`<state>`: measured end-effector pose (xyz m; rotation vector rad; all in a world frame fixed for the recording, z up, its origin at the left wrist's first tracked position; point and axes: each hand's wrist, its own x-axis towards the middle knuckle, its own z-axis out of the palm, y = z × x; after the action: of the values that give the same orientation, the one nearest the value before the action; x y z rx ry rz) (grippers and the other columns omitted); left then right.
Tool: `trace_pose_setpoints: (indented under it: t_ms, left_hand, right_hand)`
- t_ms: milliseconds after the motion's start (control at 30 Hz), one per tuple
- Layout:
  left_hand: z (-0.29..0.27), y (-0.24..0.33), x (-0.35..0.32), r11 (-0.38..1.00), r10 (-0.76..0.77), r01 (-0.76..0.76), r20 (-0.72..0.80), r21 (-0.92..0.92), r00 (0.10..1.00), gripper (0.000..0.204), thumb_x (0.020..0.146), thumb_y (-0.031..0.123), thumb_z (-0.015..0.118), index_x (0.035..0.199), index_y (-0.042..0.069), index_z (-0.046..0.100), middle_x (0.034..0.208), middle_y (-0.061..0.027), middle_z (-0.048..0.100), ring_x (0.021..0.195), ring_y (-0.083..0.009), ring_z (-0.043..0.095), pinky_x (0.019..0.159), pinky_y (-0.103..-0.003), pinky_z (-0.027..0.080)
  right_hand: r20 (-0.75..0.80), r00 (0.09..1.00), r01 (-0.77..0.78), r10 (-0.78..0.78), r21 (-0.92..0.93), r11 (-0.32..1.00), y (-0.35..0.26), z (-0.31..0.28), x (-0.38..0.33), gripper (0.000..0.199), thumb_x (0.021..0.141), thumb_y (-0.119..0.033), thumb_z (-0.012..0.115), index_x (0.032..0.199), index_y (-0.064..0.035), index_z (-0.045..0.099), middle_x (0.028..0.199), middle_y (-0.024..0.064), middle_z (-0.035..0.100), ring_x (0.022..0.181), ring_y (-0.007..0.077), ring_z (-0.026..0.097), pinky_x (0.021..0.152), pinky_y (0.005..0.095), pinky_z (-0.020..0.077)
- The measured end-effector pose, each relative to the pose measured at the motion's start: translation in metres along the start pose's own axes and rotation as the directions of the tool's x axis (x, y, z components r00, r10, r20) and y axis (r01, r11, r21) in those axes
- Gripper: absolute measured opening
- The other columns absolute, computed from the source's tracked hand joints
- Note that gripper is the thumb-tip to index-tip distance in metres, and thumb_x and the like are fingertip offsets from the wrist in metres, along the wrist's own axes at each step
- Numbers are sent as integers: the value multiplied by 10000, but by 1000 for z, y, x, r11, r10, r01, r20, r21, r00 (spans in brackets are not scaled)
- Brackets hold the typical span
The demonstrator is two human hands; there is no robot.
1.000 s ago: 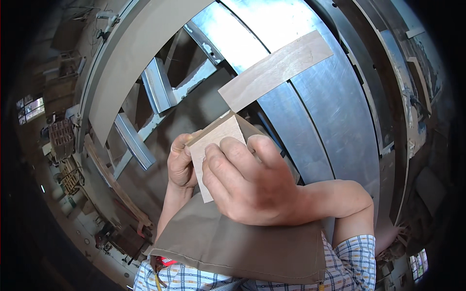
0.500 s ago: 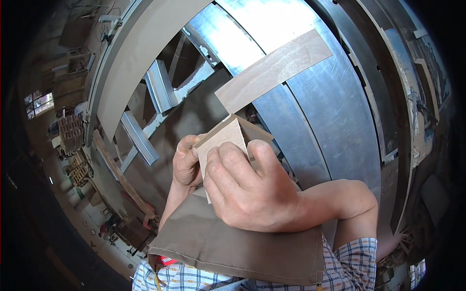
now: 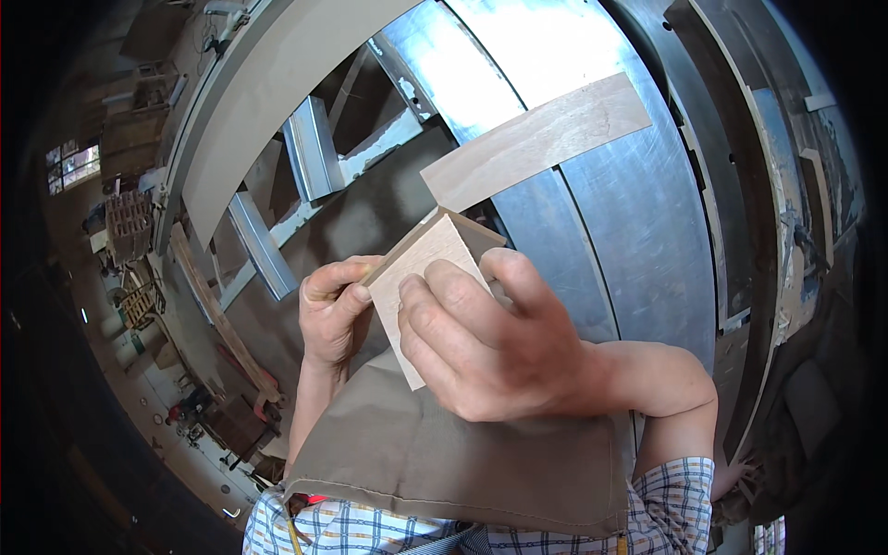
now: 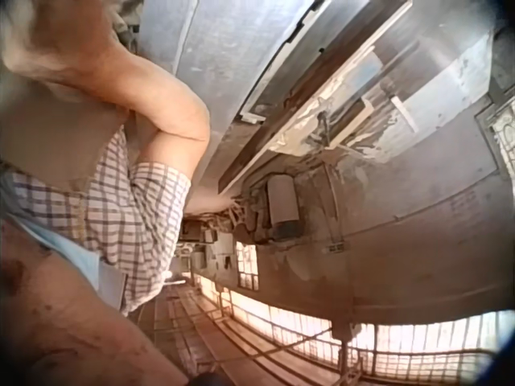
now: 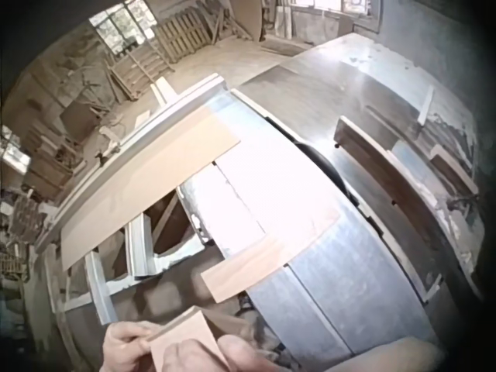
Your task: The person measures and cuts wooden boards using a table saw and a tape measure. The person then planes the edges of small wooden pieces against a jointer machine and fits the pieces together by hand.
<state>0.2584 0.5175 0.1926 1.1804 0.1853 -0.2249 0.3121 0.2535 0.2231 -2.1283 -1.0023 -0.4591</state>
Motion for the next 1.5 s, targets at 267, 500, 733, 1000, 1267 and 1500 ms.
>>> trace_pose_setpoints:
  t_ms: [267, 500, 733, 1000, 1267, 1500]
  left_hand:
    - [-19, 6, -16, 998, 52, -50, -59, 24, 997, 233, 1013, 21, 722, 1245, 8, 750, 1295, -238, 738, 1170, -285, 726, 1041, -426, 572]
    - [-29, 2, -33, 992, 63, -77, -144, -96, 988, 230, 1023, 31, 714, 1248, -4, 746, 1293, -231, 736, 1163, -286, 726, 1036, -419, 579]
    - [-34, 1, -38, 985, 95, -113, -135, -134, 986, 232, 1020, 33, 721, 1248, 8, 751, 1294, -229, 735, 1166, -287, 725, 1031, -418, 584]
    - [-38, 0, -41, 986, 94, -111, -128, -128, 987, 225, 1020, 32, 721, 1242, 14, 753, 1291, -229, 737, 1169, -288, 724, 1027, -420, 581]
    - [-25, 15, -44, 995, 100, -100, -201, 9, 974, 240, 1023, -4, 679, 1254, -36, 739, 1266, -208, 752, 1159, -251, 721, 1032, -382, 569]
    - [17, 48, -27, 961, 85, -12, -252, 276, 964, 285, 1066, 72, 657, 1309, -62, 721, 1193, -142, 780, 1088, -167, 721, 973, -326, 583]
  right_hand:
    - [56, 990, 125, -126, 21, 992, -7, 11, 27, 199, 749, -218, 705, 854, -58, 761, 976, 88, 724, 994, 217, 647, 757, 411, 413]
    - [63, 984, 164, -167, 39, 986, -26, 26, 40, 162, 743, -220, 721, 790, -68, 753, 922, 72, 693, 987, 223, 621, 764, 409, 404]
    - [-17, 985, 173, -172, 14, 985, -34, 38, 38, 156, 800, -205, 719, 837, -65, 777, 1012, 77, 708, 1135, 258, 580, 838, 459, 450]
    - [30, 985, 166, -167, 29, 986, -38, 36, 37, 164, 818, -208, 714, 866, -63, 774, 1073, 82, 705, 1159, 261, 581, 835, 459, 460]
    - [50, 989, 128, -137, 143, 981, -26, 33, 38, 246, 836, -231, 680, 1011, -70, 741, 1120, 86, 696, 1090, 275, 645, 804, 442, 488]
    - [49, 994, 74, -94, 305, 950, 15, 26, 43, 373, 678, -79, 737, 1050, -54, 745, 1106, 83, 747, 980, 305, 679, 773, 410, 517]
